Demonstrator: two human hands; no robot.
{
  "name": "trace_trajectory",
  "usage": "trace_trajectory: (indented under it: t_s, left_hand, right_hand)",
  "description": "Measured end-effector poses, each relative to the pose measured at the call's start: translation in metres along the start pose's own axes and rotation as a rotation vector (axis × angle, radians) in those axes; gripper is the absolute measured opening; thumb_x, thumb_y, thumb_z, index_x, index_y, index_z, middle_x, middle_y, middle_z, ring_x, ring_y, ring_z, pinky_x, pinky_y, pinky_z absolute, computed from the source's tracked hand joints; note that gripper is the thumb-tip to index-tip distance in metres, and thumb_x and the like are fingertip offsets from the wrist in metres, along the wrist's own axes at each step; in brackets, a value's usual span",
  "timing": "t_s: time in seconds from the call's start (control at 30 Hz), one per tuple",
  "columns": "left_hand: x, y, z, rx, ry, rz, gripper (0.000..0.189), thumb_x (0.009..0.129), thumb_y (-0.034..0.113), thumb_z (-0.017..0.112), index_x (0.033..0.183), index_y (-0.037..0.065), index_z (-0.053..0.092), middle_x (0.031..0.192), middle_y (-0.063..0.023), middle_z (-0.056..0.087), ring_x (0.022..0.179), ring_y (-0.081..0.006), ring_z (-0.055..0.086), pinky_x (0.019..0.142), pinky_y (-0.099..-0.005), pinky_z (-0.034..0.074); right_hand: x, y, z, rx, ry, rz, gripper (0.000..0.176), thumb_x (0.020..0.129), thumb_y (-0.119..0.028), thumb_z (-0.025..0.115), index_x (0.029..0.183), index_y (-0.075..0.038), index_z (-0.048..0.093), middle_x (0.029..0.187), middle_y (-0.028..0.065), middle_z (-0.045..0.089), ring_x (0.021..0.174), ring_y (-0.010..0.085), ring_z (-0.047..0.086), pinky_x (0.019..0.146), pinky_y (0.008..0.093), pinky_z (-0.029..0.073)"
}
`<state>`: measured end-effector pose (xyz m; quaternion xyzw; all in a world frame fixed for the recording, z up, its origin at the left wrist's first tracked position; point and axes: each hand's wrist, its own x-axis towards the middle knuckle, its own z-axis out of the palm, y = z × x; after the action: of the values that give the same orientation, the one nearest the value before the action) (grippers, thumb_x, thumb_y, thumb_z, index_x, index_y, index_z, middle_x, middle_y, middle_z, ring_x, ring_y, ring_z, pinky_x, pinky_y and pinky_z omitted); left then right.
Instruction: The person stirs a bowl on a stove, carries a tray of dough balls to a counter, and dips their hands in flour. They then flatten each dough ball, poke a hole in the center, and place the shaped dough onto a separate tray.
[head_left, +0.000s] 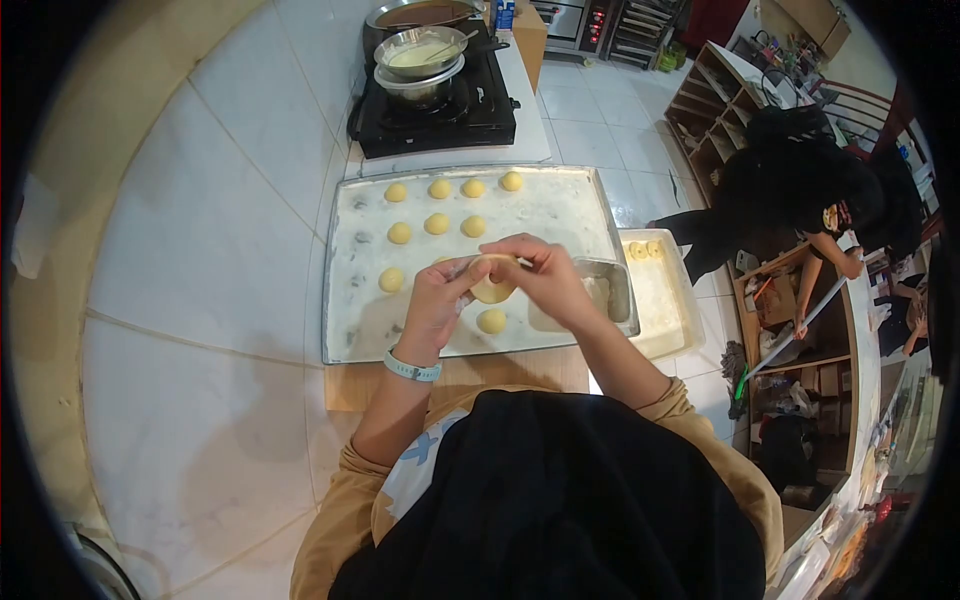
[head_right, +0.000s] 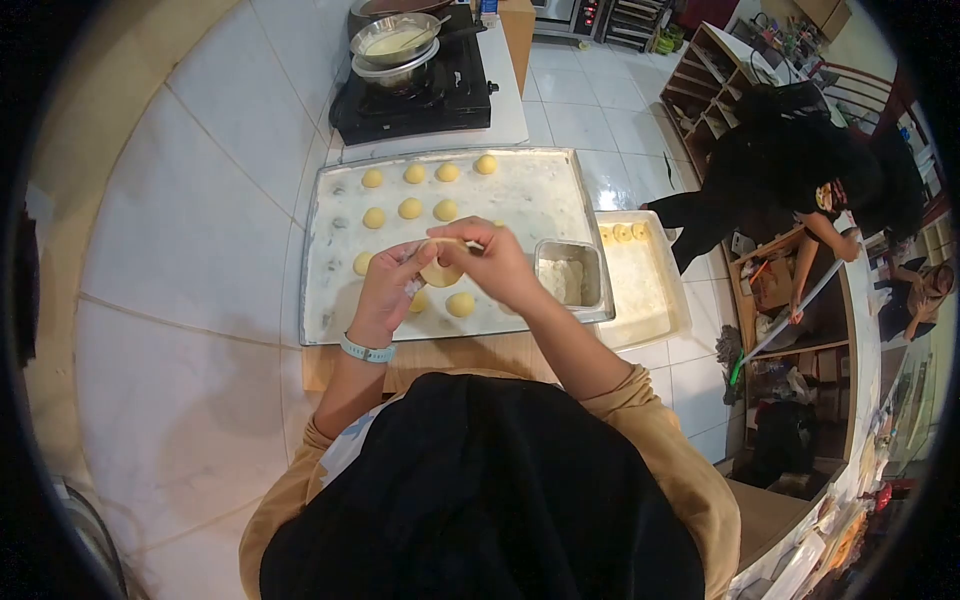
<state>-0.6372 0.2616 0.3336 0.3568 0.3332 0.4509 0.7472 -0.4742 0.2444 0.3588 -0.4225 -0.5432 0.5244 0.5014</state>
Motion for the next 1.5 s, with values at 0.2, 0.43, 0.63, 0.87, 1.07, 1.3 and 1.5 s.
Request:
trace_trajectory:
  t_s: [0.2, 0.43, 0.63, 0.87, 1.07, 1.3, 1.5]
  left_hand:
    - [0.0, 0.001, -0.002, -0.016, 0.039, 0.004, 0.027, 0.077, 0.013, 0.067, 0.096, -0.005, 0.06, 0.085, -0.0081, 0.064, 0.076, -0.0126, 0.06, 0.066, -0.0217, 0.047]
    - [0.0, -0.001, -0.006, -0.067, 0.082, 0.061, 0.027, 0.077, 0.015, 0.068, 0.095, -0.004, 0.061, 0.084, -0.0076, 0.063, 0.076, -0.0128, 0.06, 0.068, -0.0212, 0.047]
    - [-0.001, 0.001, -0.003, 0.087, -0.017, -0.031, 0.028, 0.076, 0.016, 0.068, 0.095, -0.004, 0.062, 0.085, -0.0077, 0.063, 0.074, -0.0127, 0.06, 0.067, -0.0218, 0.047]
    - [-0.003, -0.001, -0.002, 0.067, 0.008, -0.03, 0.028, 0.077, 0.017, 0.067, 0.095, -0.005, 0.062, 0.083, -0.0077, 0.064, 0.074, -0.0119, 0.06, 0.065, -0.0219, 0.047]
    - [-0.005, 0.001, 0.003, 0.095, 0.016, -0.033, 0.026, 0.078, 0.017, 0.066, 0.094, -0.003, 0.062, 0.081, -0.0056, 0.063, 0.071, -0.0094, 0.058, 0.063, -0.0204, 0.045]
    - [-0.002, -0.005, -0.002, 0.073, 0.045, -0.027, 0.03, 0.079, 0.019, 0.066, 0.097, -0.005, 0.061, 0.084, -0.007, 0.063, 0.073, -0.0109, 0.06, 0.065, -0.0213, 0.046]
    - [0.001, -0.008, -0.009, 0.067, 0.055, -0.063, 0.03, 0.078, 0.018, 0.066, 0.097, -0.005, 0.061, 0.085, -0.0065, 0.063, 0.073, -0.0106, 0.059, 0.065, -0.0216, 0.046]
  right_hand:
    - [0.002, -0.005, -0.009, 0.097, 0.03, 0.084, 0.023, 0.08, -0.004, 0.06, 0.103, 0.0, 0.061, 0.089, 0.0047, 0.062, 0.081, 0.0097, 0.058, 0.073, 0.022, 0.046]
    - [-0.004, 0.002, -0.012, 0.0, -0.008, 0.089, 0.022, 0.08, -0.002, 0.061, 0.101, 0.001, 0.061, 0.088, 0.0047, 0.063, 0.08, 0.0094, 0.058, 0.073, 0.0217, 0.046]
    - [-0.007, -0.001, -0.008, -0.019, -0.072, 0.054, 0.022, 0.079, -0.002, 0.061, 0.101, 0.001, 0.061, 0.088, 0.0039, 0.063, 0.08, 0.0084, 0.058, 0.073, 0.0211, 0.046]
    - [-0.007, 0.002, -0.01, -0.03, -0.097, 0.061, 0.024, 0.08, -0.004, 0.061, 0.104, 0.0, 0.061, 0.089, 0.0028, 0.063, 0.08, 0.0073, 0.057, 0.073, 0.0205, 0.045]
    - [-0.004, 0.004, -0.016, 0.035, -0.043, 0.104, 0.027, 0.08, -0.006, 0.062, 0.107, -0.001, 0.06, 0.091, 0.0033, 0.063, 0.083, 0.0072, 0.056, 0.075, 0.0207, 0.044]
    - [-0.005, 0.008, -0.022, -0.039, -0.031, 0.146, 0.026, 0.081, -0.007, 0.061, 0.106, -0.001, 0.06, 0.09, 0.0038, 0.063, 0.082, 0.0077, 0.056, 0.075, 0.0212, 0.044]
    - [-0.011, 0.009, -0.016, -0.046, -0.133, 0.08, 0.025, 0.08, -0.007, 0.061, 0.104, 0.001, 0.06, 0.085, 0.0043, 0.064, 0.079, 0.0081, 0.058, 0.069, 0.021, 0.046]
